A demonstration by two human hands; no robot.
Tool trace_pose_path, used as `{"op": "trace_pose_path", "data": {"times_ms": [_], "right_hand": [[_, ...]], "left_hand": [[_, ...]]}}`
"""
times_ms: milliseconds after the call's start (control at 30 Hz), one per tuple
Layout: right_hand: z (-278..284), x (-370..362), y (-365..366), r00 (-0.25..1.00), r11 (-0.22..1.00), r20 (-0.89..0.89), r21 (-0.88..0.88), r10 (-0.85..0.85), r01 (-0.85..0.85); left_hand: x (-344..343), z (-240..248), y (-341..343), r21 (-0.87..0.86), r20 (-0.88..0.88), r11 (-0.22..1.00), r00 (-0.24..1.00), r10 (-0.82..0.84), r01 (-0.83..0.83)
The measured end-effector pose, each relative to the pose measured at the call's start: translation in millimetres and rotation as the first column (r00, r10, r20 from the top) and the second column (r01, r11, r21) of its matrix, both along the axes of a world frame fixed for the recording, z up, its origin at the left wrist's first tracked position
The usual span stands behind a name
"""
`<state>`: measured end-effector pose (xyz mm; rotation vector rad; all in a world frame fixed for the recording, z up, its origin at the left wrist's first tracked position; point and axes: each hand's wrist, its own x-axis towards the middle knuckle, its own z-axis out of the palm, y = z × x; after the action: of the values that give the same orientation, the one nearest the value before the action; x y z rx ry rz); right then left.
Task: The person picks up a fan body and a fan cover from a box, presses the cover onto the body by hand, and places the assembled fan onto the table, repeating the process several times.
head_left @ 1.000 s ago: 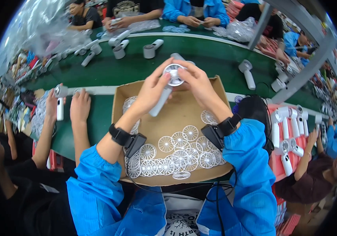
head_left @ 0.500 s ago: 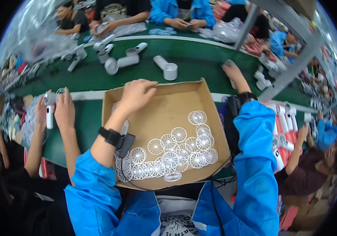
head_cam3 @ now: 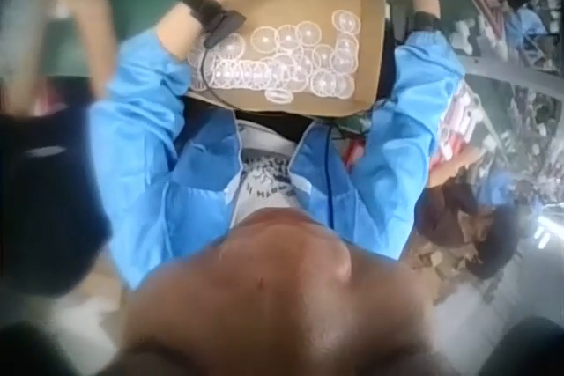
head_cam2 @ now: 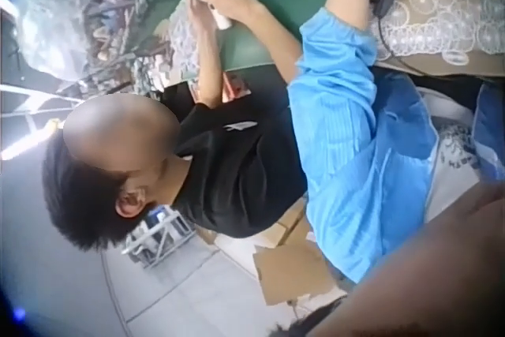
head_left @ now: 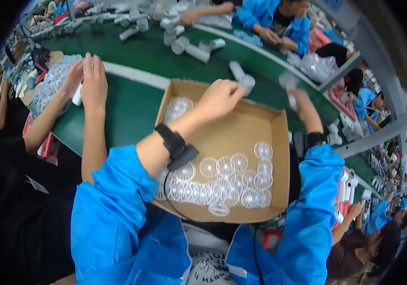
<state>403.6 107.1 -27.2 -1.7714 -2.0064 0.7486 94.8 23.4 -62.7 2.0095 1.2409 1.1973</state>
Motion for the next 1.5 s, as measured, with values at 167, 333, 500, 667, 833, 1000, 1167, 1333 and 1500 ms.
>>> {"op": "trace_pose_path", "data": {"times_ms": [167,333,500,667,833,1000,1167,1333,1500], "right_hand": [[51.1,-134.1,-90.3,0.827,0.982,-0.557,-0.101,0.079,-0.162],[4.5,-164.4,-143.7,0.425,0.499,0.275,-0.316,0.862,-0.807],[-38.9,-174.0,-170.9,0.439,0.461,0.141,-0.214,0.887,-0.861],[-46.8,-174.9,-164.1,0.437,0.439,0.041,-0.106,0.898,-0.892],[-11.3,-159.6,-131.7,0.659,0.569,-0.484,-0.341,0.576,-0.748],[-21.0,-132.1,-102.6,0.583,0.868,-0.774,-0.089,0.248,-0.488],[-17.4,-135.2,-96.3,0.333,0.998,-0.942,0.029,0.047,-0.057],[-17.2,-136.4,-97.2,0.165,0.990,-0.984,0.053,0.074,-0.130],[-12.9,-135.5,-98.9,0.161,0.991,-0.984,0.056,0.076,-0.124]], "left_hand": [[-2.7,23.3,-2.6,-0.451,0.752,0.865,0.616,0.235,0.220],[-35.6,22.7,-10.6,-0.393,0.479,0.918,0.864,0.155,0.053],[1.6,11.7,-0.5,-0.435,0.686,0.840,0.724,0.074,0.326],[-5.5,12.7,-3.1,-0.503,0.602,0.827,0.788,0.127,0.251],[-11.9,17.7,-15.5,-0.490,0.777,0.831,0.565,0.278,0.264],[-4.1,23.9,-3.2,-0.377,0.796,0.903,0.570,0.202,0.206],[-1.3,32.6,-13.5,-0.257,0.795,0.909,0.607,0.005,0.329],[13.0,34.7,-20.0,-0.092,0.763,0.956,0.637,-0.112,0.279],[11.2,33.3,-18.4,-0.018,0.709,0.979,0.693,-0.130,0.203]]}}
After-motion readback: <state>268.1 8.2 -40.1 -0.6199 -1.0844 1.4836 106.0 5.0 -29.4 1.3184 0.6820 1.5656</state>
